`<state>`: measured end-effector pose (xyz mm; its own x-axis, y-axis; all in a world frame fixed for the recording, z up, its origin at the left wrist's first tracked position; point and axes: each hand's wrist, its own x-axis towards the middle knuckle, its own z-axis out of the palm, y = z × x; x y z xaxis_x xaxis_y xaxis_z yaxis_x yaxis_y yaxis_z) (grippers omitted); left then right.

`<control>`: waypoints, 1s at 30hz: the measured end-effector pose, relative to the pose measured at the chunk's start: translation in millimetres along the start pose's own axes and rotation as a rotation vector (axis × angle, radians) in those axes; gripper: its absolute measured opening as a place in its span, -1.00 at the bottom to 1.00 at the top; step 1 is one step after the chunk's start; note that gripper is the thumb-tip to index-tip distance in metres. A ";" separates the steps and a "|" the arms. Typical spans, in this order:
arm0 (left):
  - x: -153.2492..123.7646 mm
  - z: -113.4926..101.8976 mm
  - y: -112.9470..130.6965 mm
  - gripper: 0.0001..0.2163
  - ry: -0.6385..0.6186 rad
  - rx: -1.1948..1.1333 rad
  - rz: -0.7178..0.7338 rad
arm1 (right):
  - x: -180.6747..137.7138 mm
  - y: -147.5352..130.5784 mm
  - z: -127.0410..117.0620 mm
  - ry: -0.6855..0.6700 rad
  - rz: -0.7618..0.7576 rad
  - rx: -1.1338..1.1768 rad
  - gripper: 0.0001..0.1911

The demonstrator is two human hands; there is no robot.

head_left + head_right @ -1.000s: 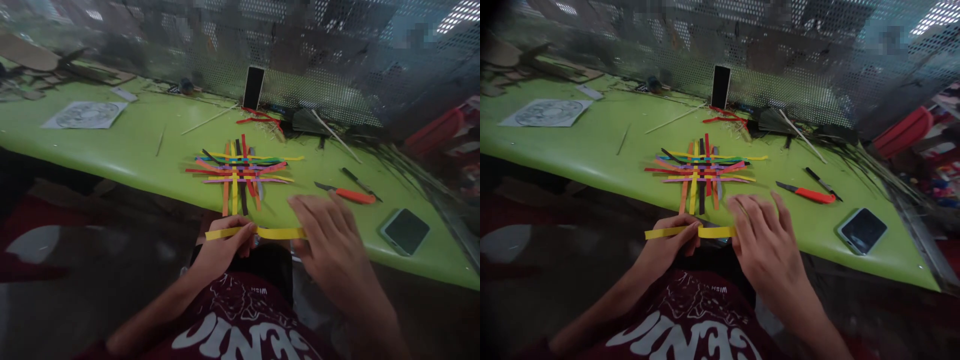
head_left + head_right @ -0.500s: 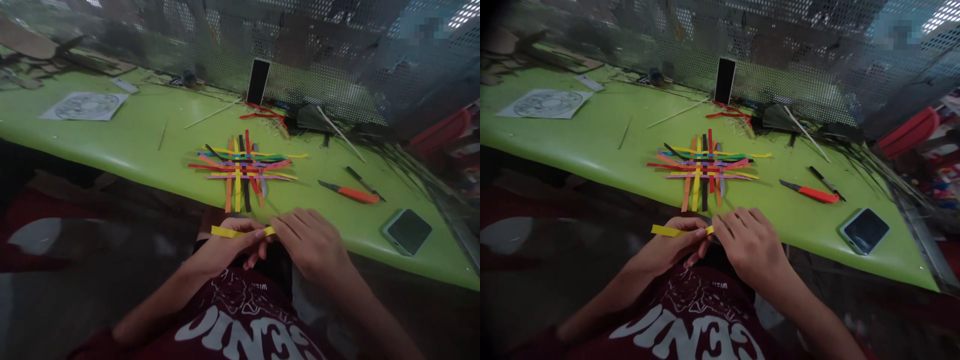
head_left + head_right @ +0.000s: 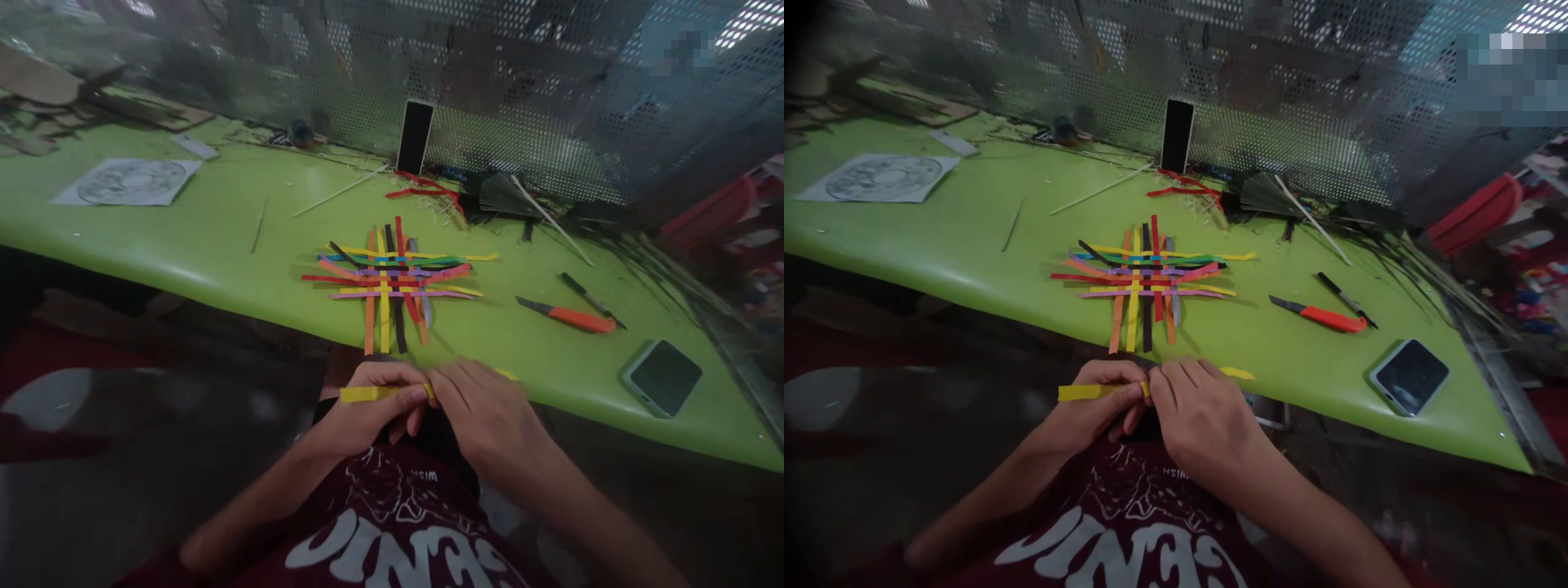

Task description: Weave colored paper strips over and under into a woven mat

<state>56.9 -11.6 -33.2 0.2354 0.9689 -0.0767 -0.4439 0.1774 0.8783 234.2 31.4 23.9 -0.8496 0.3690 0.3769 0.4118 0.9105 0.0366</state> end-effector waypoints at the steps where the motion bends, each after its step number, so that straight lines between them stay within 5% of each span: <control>1: -0.2 -0.9 -1.1 -0.62 -0.002 0.015 0.008 | 0.1 -0.6 -0.1 -0.002 0.007 0.010 -0.75; 14: -1.2 -5.7 -20.3 -0.72 0.049 -0.011 0.234 | 9.6 -13.1 4.0 0.073 0.053 -0.051 -0.70; 22: -4.4 -9.0 -14.8 -0.71 0.036 -0.137 0.098 | -3.6 13.1 12.5 0.044 0.122 0.307 -0.70; 30: 5.4 -11.8 -12.2 -0.66 0.003 -0.138 0.005 | -0.2 23.4 11.1 -0.079 0.044 0.054 -0.71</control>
<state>53.4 -6.5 -49.9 0.2308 0.9702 -0.0738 -0.5601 0.1945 0.8052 240.3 54.7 14.4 -0.8552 0.4209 0.3024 0.4332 0.9009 -0.0288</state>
